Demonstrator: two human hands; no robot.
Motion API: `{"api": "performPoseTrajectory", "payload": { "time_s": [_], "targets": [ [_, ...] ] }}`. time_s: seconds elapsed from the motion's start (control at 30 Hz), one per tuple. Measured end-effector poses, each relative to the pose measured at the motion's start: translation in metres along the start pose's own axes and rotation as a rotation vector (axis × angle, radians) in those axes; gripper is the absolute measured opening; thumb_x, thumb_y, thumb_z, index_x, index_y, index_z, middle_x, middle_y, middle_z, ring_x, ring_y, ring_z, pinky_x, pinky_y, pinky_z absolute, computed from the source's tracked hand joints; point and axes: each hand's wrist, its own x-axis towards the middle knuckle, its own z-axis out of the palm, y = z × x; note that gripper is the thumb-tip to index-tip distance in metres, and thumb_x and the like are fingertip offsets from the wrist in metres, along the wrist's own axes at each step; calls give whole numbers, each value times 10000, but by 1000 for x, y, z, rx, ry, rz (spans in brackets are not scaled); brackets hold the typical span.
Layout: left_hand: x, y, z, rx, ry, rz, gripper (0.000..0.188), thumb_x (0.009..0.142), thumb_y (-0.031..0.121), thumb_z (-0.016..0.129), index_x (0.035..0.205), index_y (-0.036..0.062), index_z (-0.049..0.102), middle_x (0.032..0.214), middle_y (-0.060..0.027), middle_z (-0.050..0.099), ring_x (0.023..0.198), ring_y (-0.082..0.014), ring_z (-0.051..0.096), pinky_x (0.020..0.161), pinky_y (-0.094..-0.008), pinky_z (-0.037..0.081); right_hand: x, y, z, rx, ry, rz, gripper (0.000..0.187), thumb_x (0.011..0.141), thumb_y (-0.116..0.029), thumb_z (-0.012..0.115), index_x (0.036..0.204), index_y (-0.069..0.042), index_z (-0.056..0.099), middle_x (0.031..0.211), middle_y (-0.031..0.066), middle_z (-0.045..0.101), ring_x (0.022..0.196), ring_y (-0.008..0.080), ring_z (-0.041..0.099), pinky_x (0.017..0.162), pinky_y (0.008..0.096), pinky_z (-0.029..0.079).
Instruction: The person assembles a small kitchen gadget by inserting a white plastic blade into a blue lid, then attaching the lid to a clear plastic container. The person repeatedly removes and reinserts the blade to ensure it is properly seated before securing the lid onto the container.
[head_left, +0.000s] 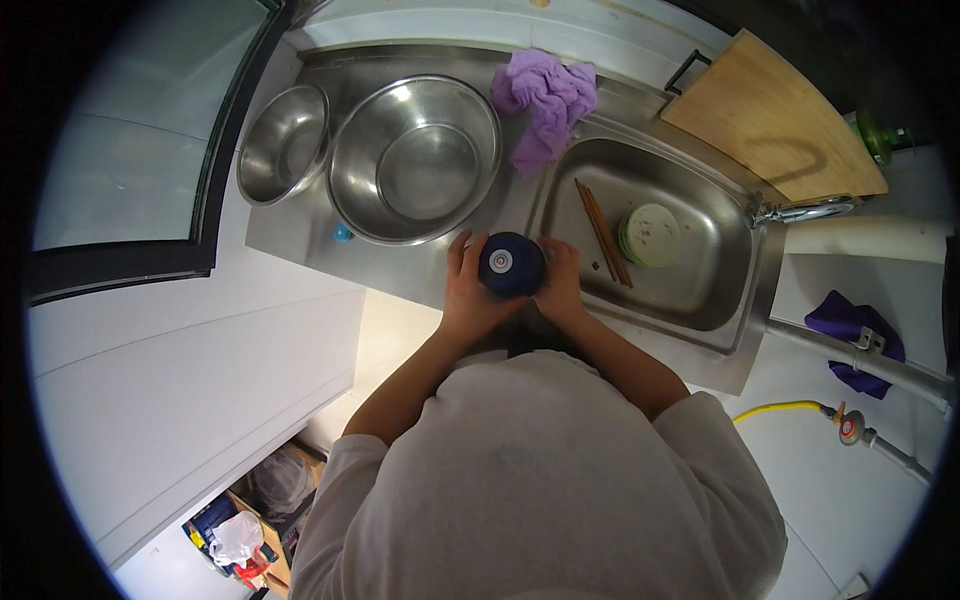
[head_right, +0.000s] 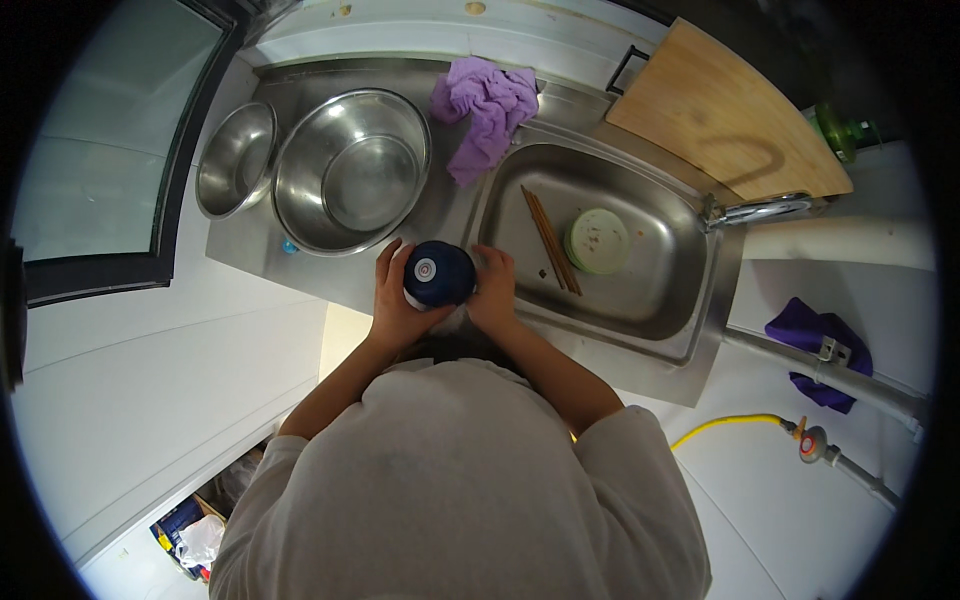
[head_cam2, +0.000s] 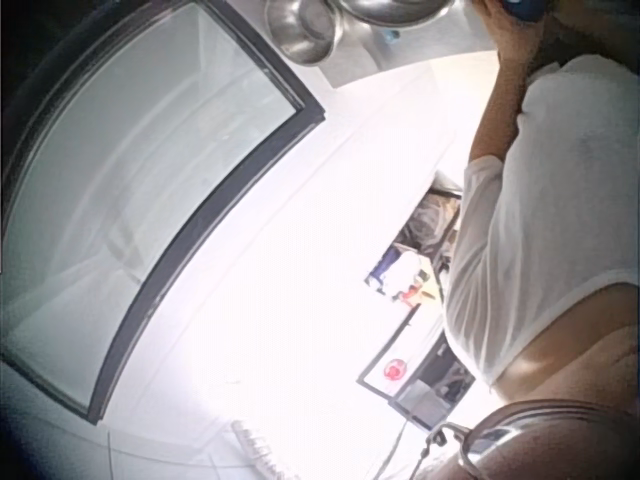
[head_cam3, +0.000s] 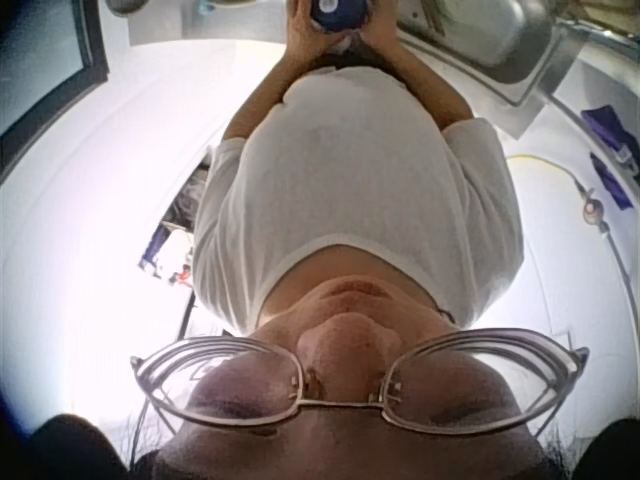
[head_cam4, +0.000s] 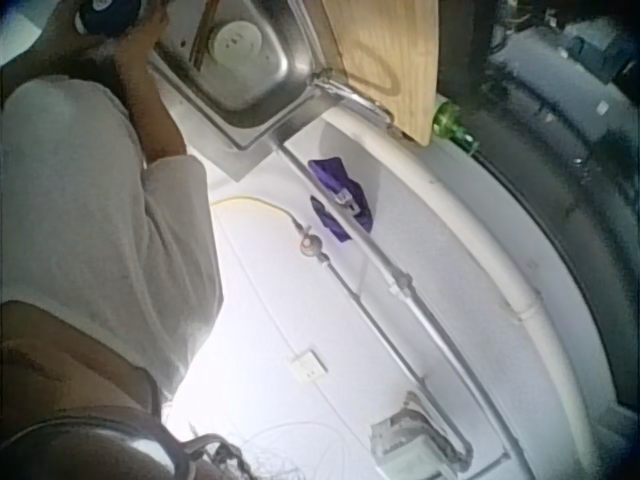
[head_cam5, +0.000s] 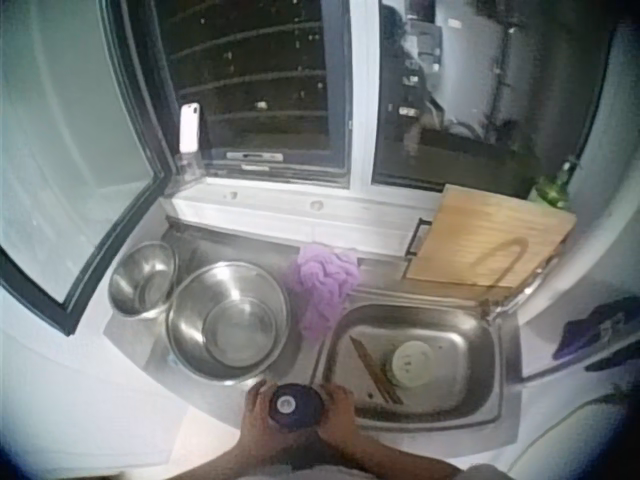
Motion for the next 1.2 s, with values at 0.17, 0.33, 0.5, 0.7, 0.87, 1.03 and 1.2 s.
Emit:
{"api": "performPoseTrajectory", "payload": {
  "time_s": [0.17,0.33,0.5,0.7,0.87,1.03,1.2],
  "targets": [
    [-3,-10,3,-291,-151,-189,952,565,141,826,1351,64,294,1262,-182,444,1159,-335,486,931,-413,448,0,-4,-5,17,-7,-25,183,608,-71,657,780,-14,686,1212,143,512,1132,373,409,959,421,354],
    [-6,-18,11,-329,-124,-188,951,557,165,829,1345,77,303,1246,-189,467,1152,-341,493,920,-402,452,-4,0,-4,40,-75,68,270,645,-68,650,908,-5,662,1176,147,522,1109,352,446,942,406,378],
    [-7,-16,10,-254,-103,-142,922,565,176,820,1334,95,318,1232,-194,473,1142,-367,491,920,-413,447,-2,4,-5,136,-150,149,314,672,-66,641,982,-12,640,1121,161,545,1031,347,518,898,393,423],
    [-4,-8,7,-231,-95,-97,884,576,162,803,1319,93,331,1228,-197,469,1129,-379,491,916,-425,444,-8,5,0,152,-75,148,330,671,-71,643,999,-32,645,1093,163,583,1020,341,549,880,387,445],
    [-3,-9,6,-219,-117,-133,877,568,148,789,1315,86,333,1223,-201,474,1126,-383,491,916,-429,442,-7,7,-4,184,-102,111,377,665,-81,645,1040,-48,639,1126,161,577,1035,331,551,891,378,444],
    [-3,-10,10,-243,-111,-158,883,565,150,787,1320,86,333,1224,-204,473,1114,-385,500,906,-428,449,0,13,-28,339,-315,188,424,670,-99,640,1088,-36,612,1198,170,542,1081,334,538,909,379,436],
    [-2,-5,9,-185,-119,-137,887,562,156,795,1319,90,339,1206,-201,482,1092,-384,514,890,-426,459,-4,26,-28,400,-304,110,456,681,-112,639,1124,-20,577,1247,182,520,1110,316,539,925,368,433]
  ]
}}
